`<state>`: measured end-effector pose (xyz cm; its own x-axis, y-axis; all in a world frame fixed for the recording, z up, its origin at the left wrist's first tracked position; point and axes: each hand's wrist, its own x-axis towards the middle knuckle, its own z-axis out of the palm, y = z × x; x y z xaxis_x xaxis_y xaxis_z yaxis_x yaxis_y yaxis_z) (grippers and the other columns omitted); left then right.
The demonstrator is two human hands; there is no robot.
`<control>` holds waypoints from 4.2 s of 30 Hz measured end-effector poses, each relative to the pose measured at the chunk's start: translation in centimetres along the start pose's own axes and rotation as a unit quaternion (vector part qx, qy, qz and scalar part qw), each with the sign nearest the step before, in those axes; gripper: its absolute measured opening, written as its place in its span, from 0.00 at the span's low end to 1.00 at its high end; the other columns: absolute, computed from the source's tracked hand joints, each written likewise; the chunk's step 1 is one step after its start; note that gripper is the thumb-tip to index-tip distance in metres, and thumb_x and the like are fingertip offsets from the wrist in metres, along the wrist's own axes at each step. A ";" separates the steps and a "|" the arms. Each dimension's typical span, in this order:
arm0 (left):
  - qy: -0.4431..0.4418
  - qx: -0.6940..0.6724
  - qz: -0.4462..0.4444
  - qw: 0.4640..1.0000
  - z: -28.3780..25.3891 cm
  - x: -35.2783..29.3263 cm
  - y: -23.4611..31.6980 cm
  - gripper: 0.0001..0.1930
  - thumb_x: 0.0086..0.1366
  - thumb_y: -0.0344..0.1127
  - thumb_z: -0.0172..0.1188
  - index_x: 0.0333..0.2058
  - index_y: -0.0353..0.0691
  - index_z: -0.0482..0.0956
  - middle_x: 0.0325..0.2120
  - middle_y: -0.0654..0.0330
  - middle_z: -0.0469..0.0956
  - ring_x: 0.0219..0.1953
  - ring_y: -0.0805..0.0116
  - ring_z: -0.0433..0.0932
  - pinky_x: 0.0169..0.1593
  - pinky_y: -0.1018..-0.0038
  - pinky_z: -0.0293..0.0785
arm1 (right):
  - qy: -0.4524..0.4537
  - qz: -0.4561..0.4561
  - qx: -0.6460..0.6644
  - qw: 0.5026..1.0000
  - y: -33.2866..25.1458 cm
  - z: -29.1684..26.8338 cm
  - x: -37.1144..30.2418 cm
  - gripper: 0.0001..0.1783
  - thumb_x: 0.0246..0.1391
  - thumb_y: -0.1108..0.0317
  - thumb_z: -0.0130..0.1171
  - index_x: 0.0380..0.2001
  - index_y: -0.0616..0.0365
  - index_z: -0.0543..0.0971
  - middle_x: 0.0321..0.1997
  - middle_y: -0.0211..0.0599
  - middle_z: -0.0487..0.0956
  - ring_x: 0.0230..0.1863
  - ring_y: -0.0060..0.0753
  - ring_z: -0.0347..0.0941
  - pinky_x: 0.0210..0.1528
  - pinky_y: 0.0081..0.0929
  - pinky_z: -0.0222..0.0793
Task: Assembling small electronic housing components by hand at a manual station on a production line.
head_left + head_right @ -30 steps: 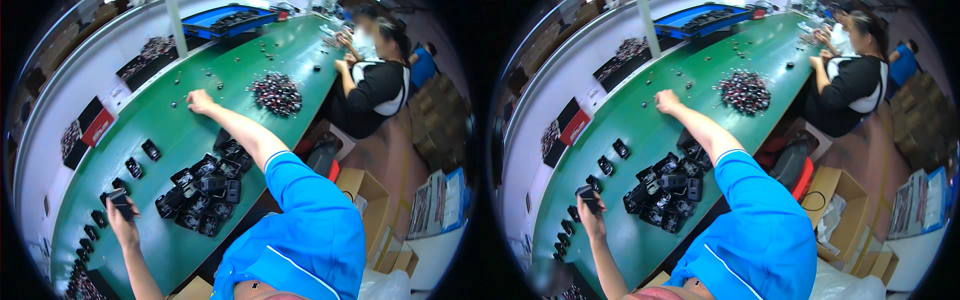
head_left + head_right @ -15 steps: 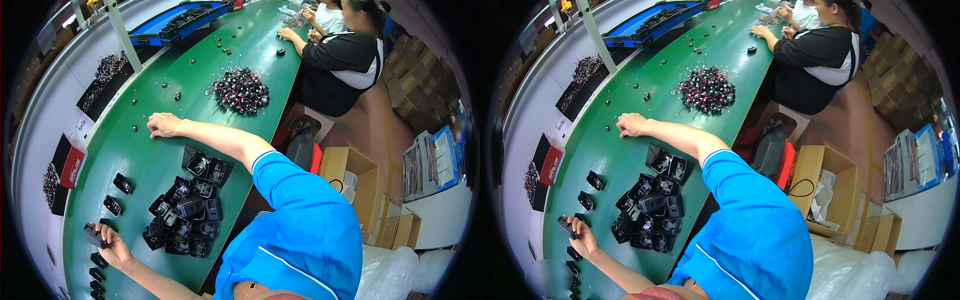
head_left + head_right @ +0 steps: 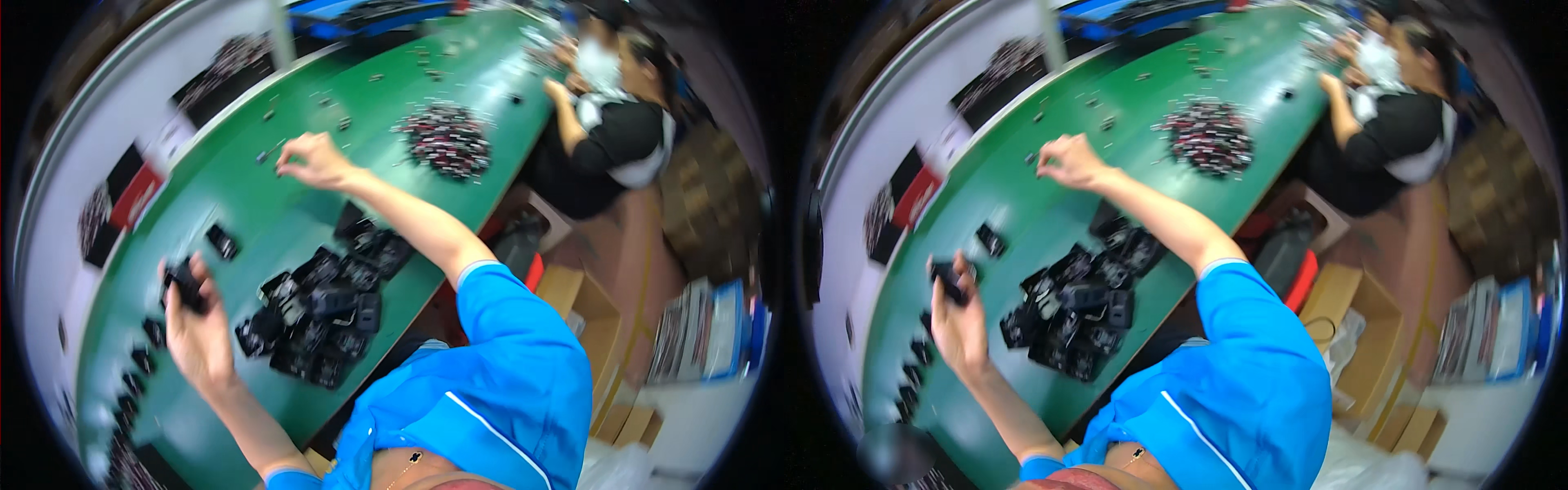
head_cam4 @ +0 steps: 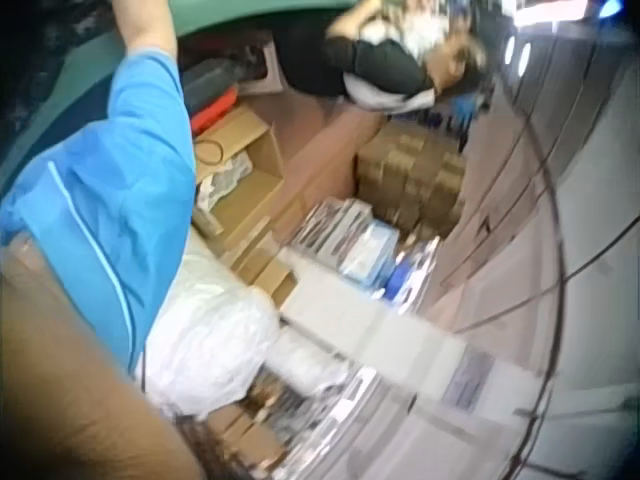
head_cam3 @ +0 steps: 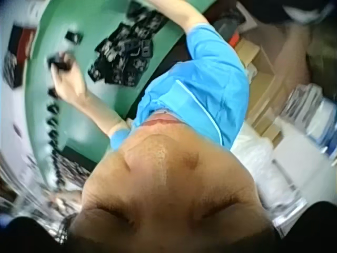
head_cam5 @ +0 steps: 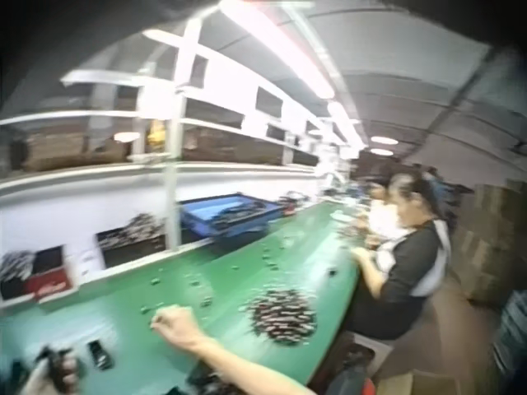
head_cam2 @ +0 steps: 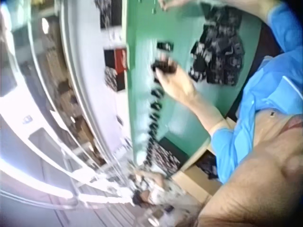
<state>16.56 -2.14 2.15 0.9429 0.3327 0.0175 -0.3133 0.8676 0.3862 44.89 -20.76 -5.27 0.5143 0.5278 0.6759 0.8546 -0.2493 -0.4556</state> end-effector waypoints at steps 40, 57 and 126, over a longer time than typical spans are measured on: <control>-0.107 0.434 0.154 0.881 3.1 -1.6 -5.9 0.32 0.60 0.23 0.64 0.62 0.41 0.63 0.47 0.53 0.73 0.48 0.67 0.76 0.53 0.73 0.75 | 0.021 -0.195 0.075 0.978 -15.0 -4.7 -2.0 0.08 0.38 0.69 0.70 0.26 0.47 0.83 0.52 0.29 0.73 0.55 0.39 0.60 0.61 0.41 0.48; -0.018 0.331 0.067 0.941 1.2 -1.0 -6.0 0.26 0.64 0.30 0.63 0.59 0.35 0.66 0.47 0.52 0.73 0.49 0.66 0.76 0.53 0.75 0.74 | -0.126 -0.180 0.041 0.975 -16.7 -4.4 -1.8 0.12 0.37 0.65 0.69 0.29 0.49 0.80 0.57 0.36 0.72 0.57 0.41 0.59 0.63 0.46 0.45; 0.033 0.082 0.047 0.995 -6.9 -3.2 -2.9 0.21 0.75 0.37 0.41 0.64 0.43 0.60 0.45 0.48 0.76 0.36 0.66 0.81 0.36 0.78 0.82 | -0.163 -0.030 0.207 0.964 -17.7 -2.5 -0.3 0.05 0.52 0.71 0.65 0.32 0.55 0.80 0.38 0.31 0.81 0.42 0.27 0.75 0.51 0.26 0.67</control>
<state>13.64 -3.19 -5.43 0.8992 0.4375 0.0026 -0.3720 0.7613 0.5311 29.81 -18.57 4.05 0.3579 0.7756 0.5199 0.7454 0.0981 -0.6594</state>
